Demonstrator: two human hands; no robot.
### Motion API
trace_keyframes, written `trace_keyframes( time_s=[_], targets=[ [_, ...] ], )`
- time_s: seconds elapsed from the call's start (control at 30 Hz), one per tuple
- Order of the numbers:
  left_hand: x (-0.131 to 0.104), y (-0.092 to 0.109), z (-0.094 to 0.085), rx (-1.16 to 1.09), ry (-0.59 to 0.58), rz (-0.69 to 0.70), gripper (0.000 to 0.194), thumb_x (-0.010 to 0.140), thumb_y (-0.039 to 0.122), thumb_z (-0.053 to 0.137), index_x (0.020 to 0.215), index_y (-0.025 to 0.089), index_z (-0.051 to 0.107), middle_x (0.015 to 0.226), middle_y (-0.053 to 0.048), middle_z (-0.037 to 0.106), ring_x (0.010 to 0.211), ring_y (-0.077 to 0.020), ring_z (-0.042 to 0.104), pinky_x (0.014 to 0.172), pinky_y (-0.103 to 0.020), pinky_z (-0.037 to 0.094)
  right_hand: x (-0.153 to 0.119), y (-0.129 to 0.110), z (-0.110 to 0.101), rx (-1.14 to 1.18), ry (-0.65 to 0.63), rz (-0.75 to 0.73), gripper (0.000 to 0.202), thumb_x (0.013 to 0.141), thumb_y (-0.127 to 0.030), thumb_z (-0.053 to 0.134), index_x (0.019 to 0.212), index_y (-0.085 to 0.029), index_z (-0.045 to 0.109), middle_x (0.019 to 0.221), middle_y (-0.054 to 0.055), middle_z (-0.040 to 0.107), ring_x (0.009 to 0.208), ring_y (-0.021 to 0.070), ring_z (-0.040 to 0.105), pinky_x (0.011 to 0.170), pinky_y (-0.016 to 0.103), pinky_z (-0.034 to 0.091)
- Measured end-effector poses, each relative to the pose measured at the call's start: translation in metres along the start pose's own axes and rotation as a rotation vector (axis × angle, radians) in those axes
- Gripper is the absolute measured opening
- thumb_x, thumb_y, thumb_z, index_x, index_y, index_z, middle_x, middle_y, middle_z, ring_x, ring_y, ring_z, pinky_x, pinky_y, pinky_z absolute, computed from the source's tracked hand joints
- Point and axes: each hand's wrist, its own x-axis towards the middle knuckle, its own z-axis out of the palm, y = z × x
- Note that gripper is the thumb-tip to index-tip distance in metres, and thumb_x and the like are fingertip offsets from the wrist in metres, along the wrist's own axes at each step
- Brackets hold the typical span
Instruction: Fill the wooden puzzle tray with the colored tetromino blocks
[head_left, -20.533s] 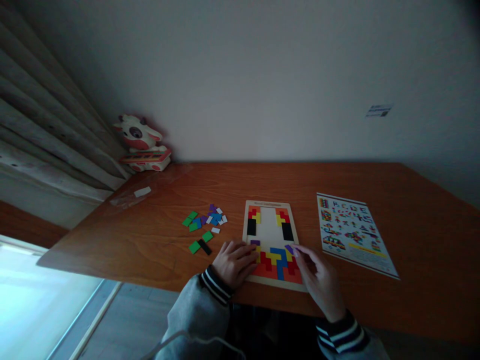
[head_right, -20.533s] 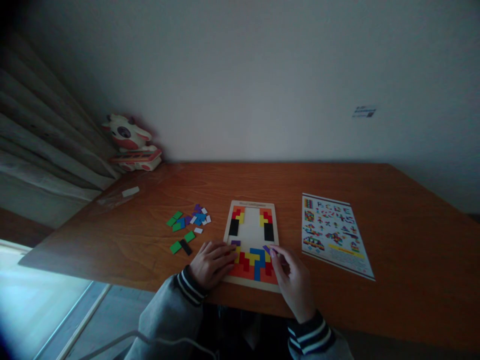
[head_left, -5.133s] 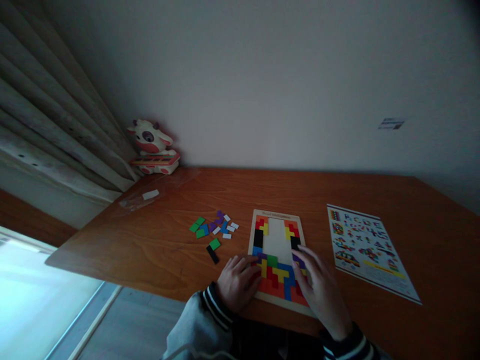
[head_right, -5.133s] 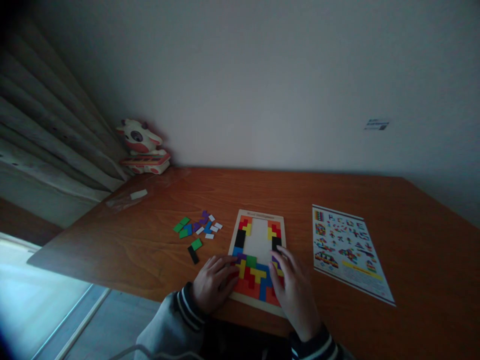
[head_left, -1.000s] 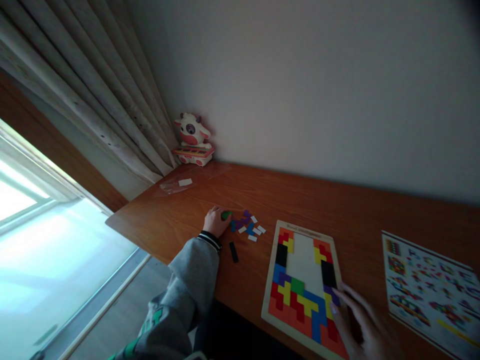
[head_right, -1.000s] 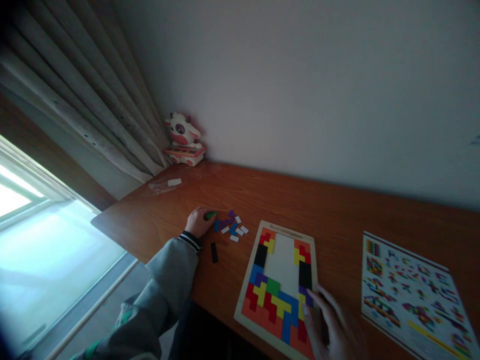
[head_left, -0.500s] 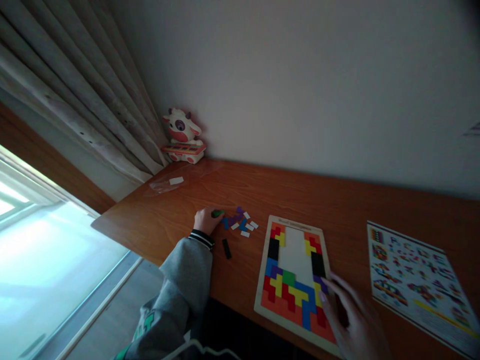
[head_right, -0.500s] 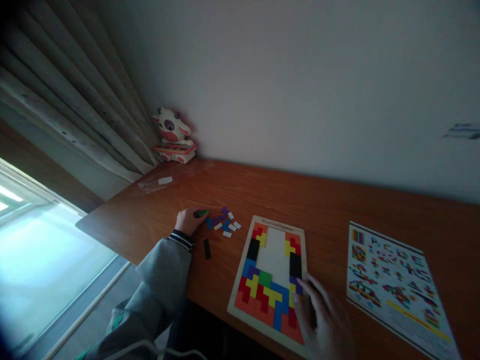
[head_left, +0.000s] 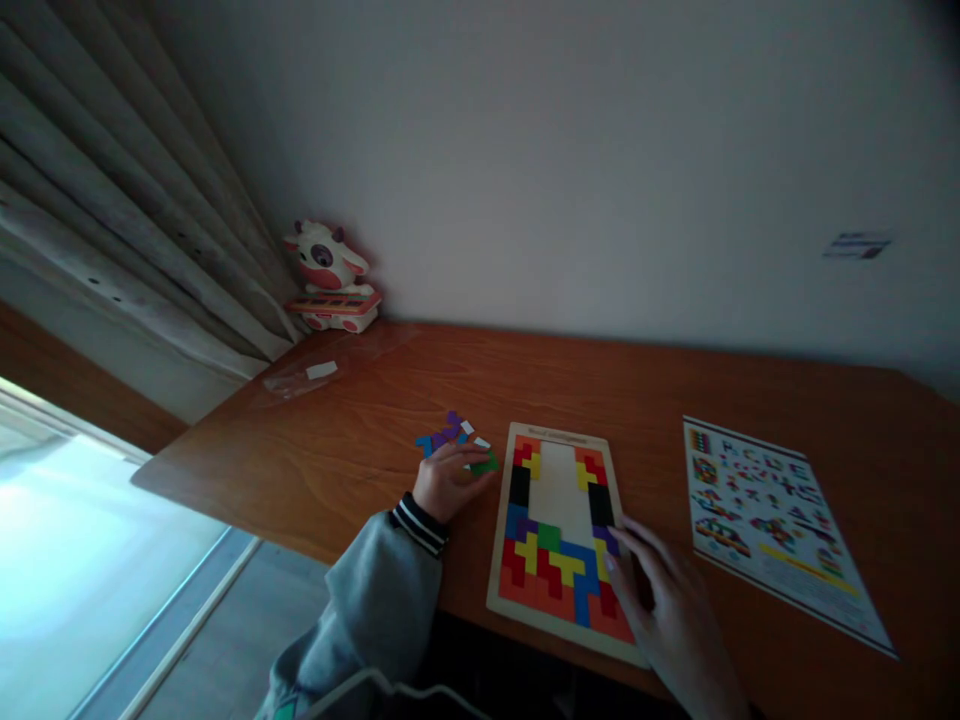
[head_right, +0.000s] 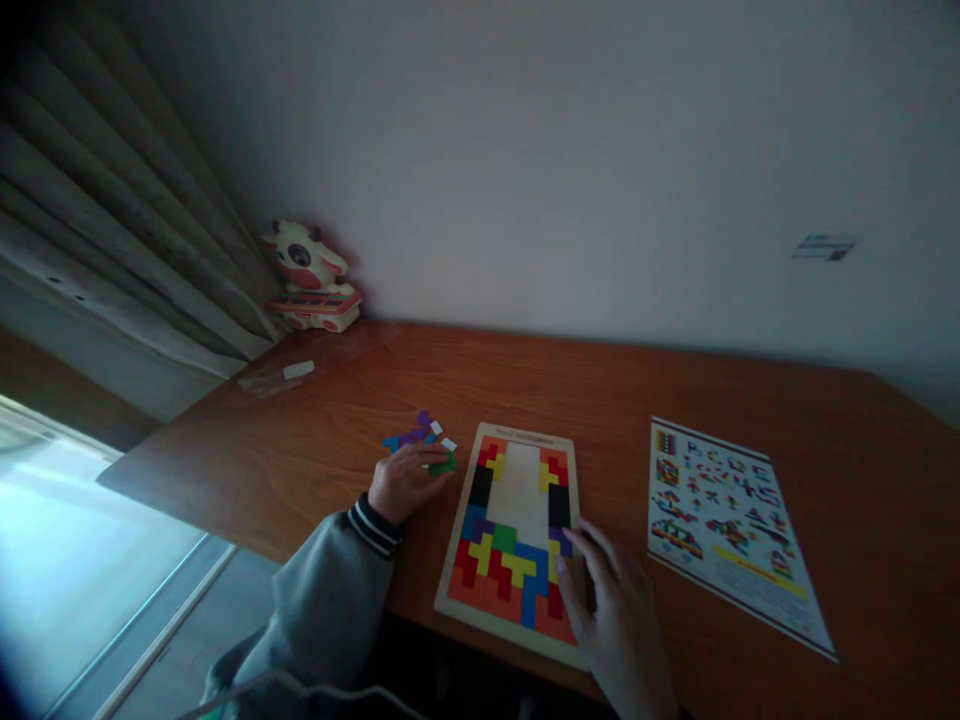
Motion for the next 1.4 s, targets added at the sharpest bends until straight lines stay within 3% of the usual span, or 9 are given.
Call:
trace_keyframes(
  time_s=[0.2,0.43,0.93,1.17,1.4],
  targets=[
    [0.012,0.035,0.039,-0.194,-0.222,0.159,0.016,0.082,0.032,0.073,0.093,0.021,0.075,0.100,-0.006,0.076,0.091,-0.0185,0.071,0.085,-0.031,0.059,0.001,-0.002,0.000,-0.016,0.018,-0.020,0.037,0.097,-0.047,0.045,0.123,-0.023,0.057,0.130,0.010,0.060,0.118,0.0278,0.059,0.100,0.048,0.047],
    [0.020,0.034,0.063,-0.221,-0.452,0.219,0.018,0.084,0.033,0.070,0.096,0.020,0.075,0.102,-0.006,0.075,0.093,-0.0187,0.070,0.089,-0.030,0.056,0.001,-0.004,-0.001,-0.012,0.026,-0.004,0.036,0.096,-0.046,0.047,0.122,-0.024,0.058,0.130,0.010,0.060,0.118,0.0275,0.059,0.100,0.047,0.047],
    [0.011,0.018,0.054,-0.198,-0.366,0.137,0.022,0.083,0.031,0.072,0.102,0.021,0.074,0.107,-0.008,0.073,0.098,-0.0206,0.069,0.091,-0.034,0.056,0.002,-0.008,-0.003,0.003,0.039,0.005,0.034,0.096,-0.045,0.049,0.123,-0.024,0.058,0.129,0.010,0.060,0.117,0.0274,0.059,0.100,0.047,0.048],
    [0.011,0.026,0.056,-0.235,-0.423,0.178,0.020,0.087,0.031,0.070,0.104,0.022,0.073,0.111,-0.007,0.072,0.101,-0.0187,0.069,0.094,-0.032,0.055,0.002,-0.007,-0.001,-0.010,0.053,0.004,0.036,0.096,-0.048,0.048,0.121,-0.025,0.059,0.127,0.009,0.062,0.115,0.0274,0.061,0.098,0.047,0.050],
    [0.024,0.016,0.048,-0.187,-0.252,0.100,0.019,0.086,0.033,0.070,0.102,0.022,0.074,0.108,-0.007,0.072,0.098,-0.0190,0.069,0.091,-0.032,0.057,0.003,-0.009,-0.005,0.066,0.073,0.038,0.034,0.096,-0.045,0.048,0.122,-0.024,0.058,0.128,0.010,0.062,0.117,0.0269,0.060,0.099,0.046,0.049]
  ],
)
